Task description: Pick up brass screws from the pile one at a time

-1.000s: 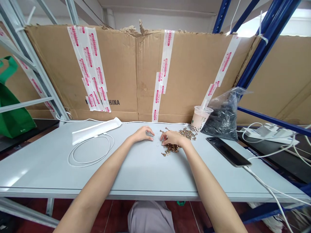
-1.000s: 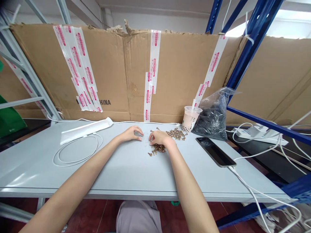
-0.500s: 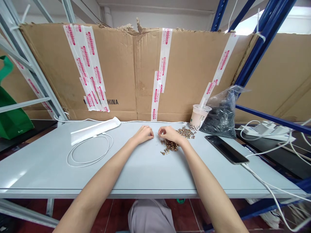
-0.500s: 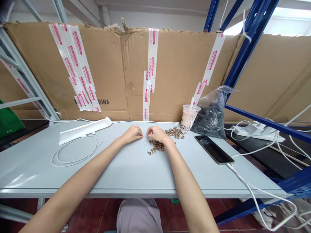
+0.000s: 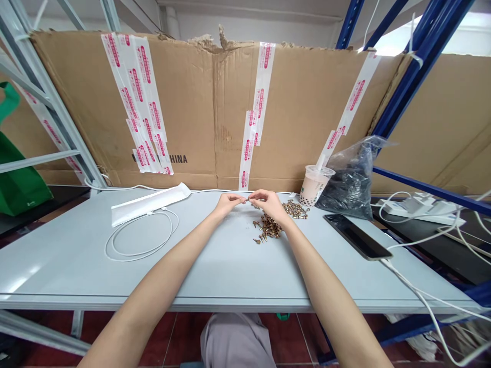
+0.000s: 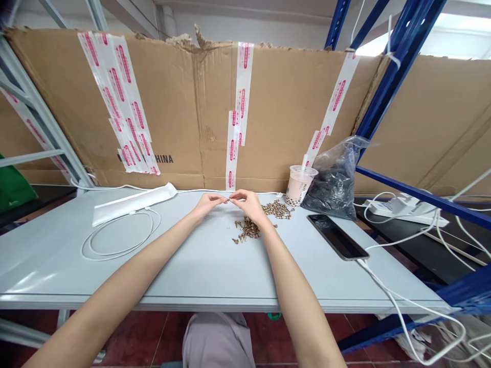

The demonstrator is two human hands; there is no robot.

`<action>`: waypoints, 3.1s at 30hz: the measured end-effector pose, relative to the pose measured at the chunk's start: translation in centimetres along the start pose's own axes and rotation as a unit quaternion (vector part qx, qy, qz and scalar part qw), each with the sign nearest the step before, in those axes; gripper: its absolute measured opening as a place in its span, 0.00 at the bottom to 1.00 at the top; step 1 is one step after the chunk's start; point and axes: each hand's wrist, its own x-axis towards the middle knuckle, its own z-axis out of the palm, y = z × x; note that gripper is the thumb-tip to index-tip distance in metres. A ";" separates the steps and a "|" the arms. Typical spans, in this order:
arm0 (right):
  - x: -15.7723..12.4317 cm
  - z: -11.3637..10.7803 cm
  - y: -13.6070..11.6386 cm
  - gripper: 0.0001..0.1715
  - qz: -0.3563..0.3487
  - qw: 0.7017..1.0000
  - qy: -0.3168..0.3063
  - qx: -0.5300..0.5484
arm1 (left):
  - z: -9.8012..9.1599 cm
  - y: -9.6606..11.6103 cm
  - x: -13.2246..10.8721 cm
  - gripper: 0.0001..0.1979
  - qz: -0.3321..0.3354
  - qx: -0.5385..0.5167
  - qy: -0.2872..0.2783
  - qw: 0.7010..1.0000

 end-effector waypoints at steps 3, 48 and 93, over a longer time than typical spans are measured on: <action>0.1 0.2 -0.1 0.11 -0.013 1.000 0.025 0.009 | 0.1 0.3 -0.2 0.14 0.000 -0.026 0.014 1.000; 0.4 1.3 0.3 0.13 0.057 0.994 0.068 0.066 | 0.3 0.9 -0.9 0.10 0.211 0.241 0.121 0.939; -0.5 1.1 0.8 0.19 -0.051 0.964 -0.022 -0.259 | -0.2 0.3 -1.5 0.13 0.397 0.573 0.076 0.713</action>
